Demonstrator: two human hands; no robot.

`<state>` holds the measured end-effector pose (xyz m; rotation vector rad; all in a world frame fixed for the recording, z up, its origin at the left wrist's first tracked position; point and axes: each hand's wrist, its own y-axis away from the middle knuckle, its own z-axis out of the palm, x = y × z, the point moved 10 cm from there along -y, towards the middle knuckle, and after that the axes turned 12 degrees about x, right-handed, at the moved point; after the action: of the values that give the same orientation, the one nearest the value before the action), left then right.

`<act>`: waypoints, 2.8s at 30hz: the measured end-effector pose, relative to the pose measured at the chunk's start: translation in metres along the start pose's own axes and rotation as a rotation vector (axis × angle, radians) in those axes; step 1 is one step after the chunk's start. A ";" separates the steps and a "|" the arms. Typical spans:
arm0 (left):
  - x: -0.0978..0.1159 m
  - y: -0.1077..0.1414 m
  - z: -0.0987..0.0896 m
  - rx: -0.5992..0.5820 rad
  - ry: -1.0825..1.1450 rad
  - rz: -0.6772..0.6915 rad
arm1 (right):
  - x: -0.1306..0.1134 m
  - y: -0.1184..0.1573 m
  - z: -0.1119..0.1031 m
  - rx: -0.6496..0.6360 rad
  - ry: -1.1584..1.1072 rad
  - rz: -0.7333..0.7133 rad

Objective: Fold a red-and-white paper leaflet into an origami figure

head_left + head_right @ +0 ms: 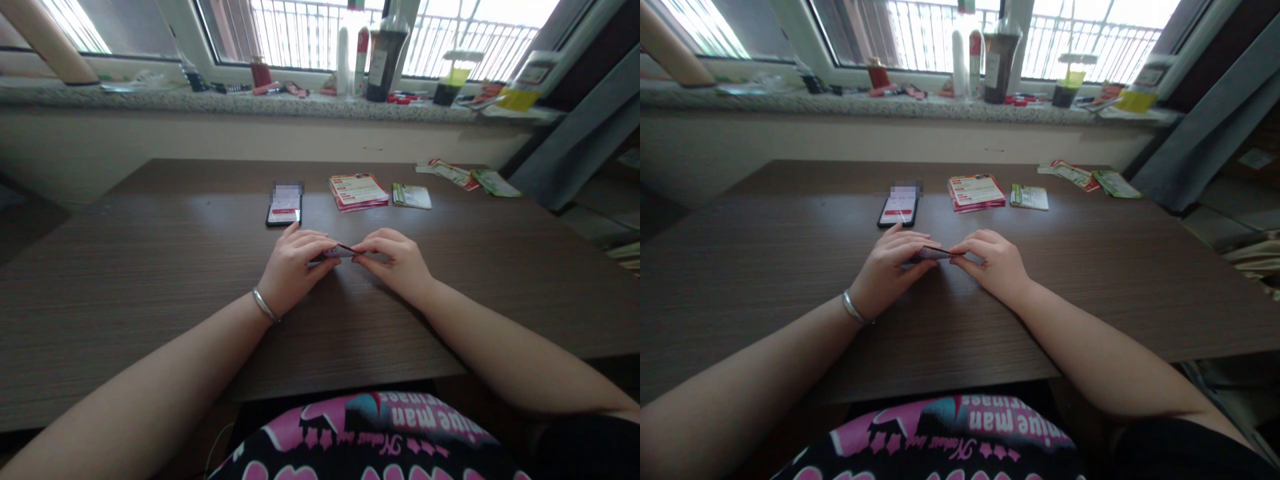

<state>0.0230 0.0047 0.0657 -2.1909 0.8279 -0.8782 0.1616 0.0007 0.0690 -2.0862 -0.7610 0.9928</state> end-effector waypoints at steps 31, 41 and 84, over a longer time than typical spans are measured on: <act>0.011 -0.004 -0.016 0.134 0.109 -0.008 | -0.023 -0.001 -0.009 0.063 0.122 -0.155; 0.005 -0.005 -0.018 0.165 0.169 -0.061 | -0.019 -0.002 -0.011 0.099 0.088 -0.108; 0.031 -0.002 -0.034 0.285 0.132 0.174 | -0.029 -0.005 -0.014 0.123 -0.085 -0.112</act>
<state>0.0158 -0.0278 0.0978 -1.8027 0.8825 -0.9952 0.1566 -0.0230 0.0913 -1.8860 -0.8292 1.0444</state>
